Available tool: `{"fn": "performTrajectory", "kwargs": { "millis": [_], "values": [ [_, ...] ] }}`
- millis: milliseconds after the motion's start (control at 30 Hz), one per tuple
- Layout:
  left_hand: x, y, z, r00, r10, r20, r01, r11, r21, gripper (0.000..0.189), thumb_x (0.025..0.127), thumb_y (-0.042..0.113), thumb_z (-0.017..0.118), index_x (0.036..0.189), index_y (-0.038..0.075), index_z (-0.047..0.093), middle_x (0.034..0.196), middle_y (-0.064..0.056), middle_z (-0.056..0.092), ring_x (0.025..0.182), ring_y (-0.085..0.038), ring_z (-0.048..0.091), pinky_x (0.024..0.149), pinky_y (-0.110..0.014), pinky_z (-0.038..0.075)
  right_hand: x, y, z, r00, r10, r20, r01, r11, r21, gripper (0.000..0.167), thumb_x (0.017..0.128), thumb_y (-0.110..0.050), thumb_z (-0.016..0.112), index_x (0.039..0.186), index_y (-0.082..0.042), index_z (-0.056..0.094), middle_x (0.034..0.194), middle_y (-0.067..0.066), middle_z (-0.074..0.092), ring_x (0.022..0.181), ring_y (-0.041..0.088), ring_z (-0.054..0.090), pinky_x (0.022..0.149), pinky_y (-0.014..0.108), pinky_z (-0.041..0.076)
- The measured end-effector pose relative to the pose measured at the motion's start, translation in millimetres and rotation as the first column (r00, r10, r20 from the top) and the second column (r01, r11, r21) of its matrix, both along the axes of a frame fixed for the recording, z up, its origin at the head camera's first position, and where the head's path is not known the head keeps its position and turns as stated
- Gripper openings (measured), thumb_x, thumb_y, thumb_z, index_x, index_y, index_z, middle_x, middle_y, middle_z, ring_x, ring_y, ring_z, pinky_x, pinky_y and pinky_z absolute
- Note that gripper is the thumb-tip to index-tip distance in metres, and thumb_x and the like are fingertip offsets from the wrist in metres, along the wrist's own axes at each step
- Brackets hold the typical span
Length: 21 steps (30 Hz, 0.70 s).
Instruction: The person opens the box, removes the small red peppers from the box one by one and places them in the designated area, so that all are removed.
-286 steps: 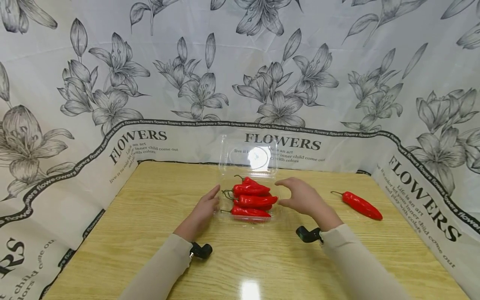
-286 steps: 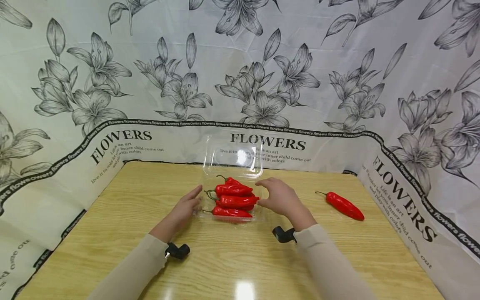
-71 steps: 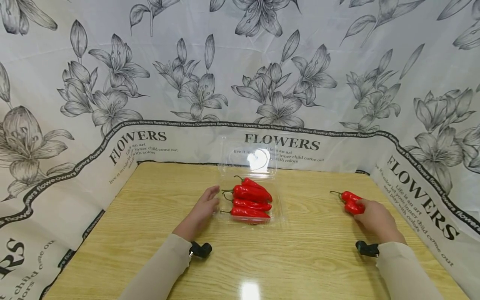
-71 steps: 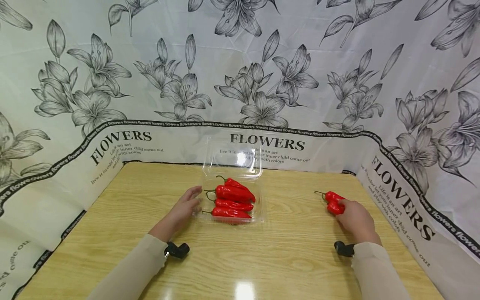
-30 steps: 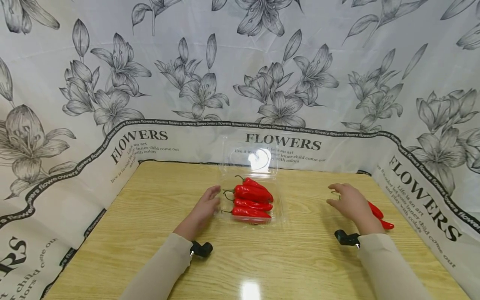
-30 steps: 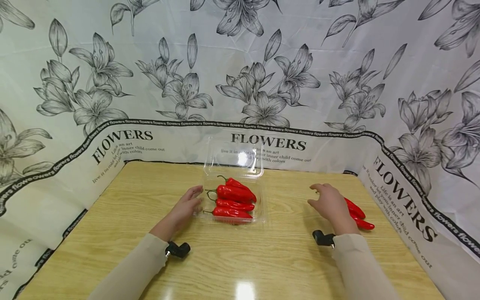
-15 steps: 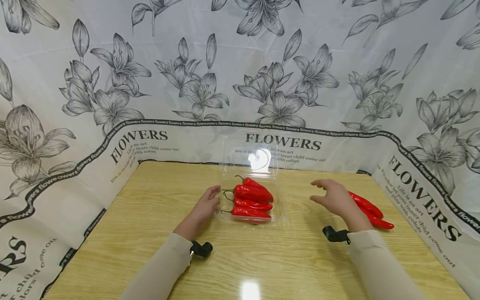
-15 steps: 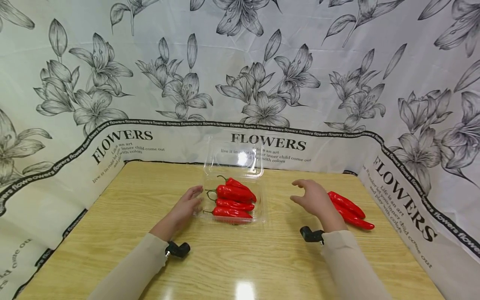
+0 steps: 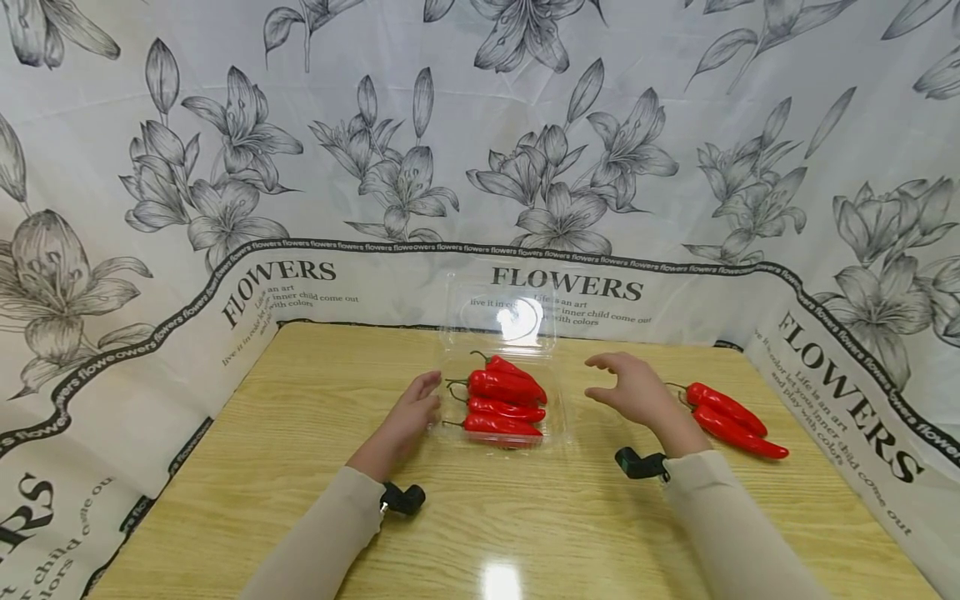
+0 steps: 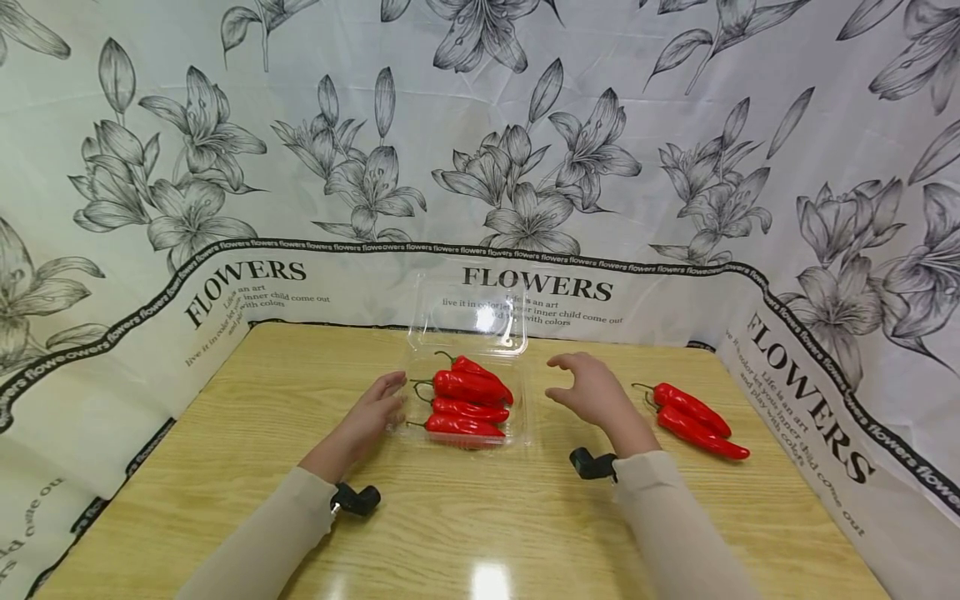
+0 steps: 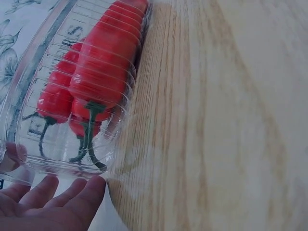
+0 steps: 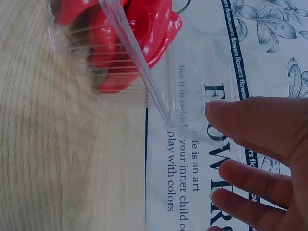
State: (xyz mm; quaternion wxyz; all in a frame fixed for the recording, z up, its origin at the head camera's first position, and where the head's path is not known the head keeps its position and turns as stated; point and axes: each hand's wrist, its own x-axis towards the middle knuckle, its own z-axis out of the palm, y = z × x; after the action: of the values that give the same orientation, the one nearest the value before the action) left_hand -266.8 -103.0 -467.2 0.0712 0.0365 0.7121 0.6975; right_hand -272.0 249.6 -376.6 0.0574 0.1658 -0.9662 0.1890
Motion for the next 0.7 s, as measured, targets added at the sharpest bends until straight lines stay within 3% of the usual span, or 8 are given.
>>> {"fn": "performTrajectory", "kwargs": {
  "millis": [533, 700],
  "values": [
    [2.7, 1.8, 2.1, 1.000, 0.012, 0.013, -0.012, 1.000, -0.009, 0.053, 0.099, 0.005, 0.037, 0.152, 0.007, 0.028, 0.159, -0.014, 0.027, 0.131, -0.033, 0.039, 0.083, -0.030, 0.042, -0.2, -45, 0.1, 0.996, 0.089, -0.001, -0.089, 0.995, -0.040, 0.048, 0.084, -0.024, 0.073, 0.127, -0.006, 0.062, 0.129, 0.017, 0.061, 0.115, 0.039, 0.056, 0.096, 0.054, 0.045],
    [3.8, 2.3, 2.5, 1.000, 0.013, 0.011, -0.013, 1.000, -0.003, 0.055, 0.098, 0.005, 0.038, 0.153, 0.008, 0.027, 0.160, -0.012, 0.024, 0.130, -0.030, 0.037, 0.078, -0.029, 0.040, -3.3, -57, -3.1, 0.995, 0.093, 0.021, -0.092, 0.994, -0.060, 0.046, 0.084, -0.022, 0.073, 0.126, -0.008, 0.062, 0.130, 0.015, 0.061, 0.116, 0.038, 0.056, 0.097, 0.054, 0.045]
  ]
}}
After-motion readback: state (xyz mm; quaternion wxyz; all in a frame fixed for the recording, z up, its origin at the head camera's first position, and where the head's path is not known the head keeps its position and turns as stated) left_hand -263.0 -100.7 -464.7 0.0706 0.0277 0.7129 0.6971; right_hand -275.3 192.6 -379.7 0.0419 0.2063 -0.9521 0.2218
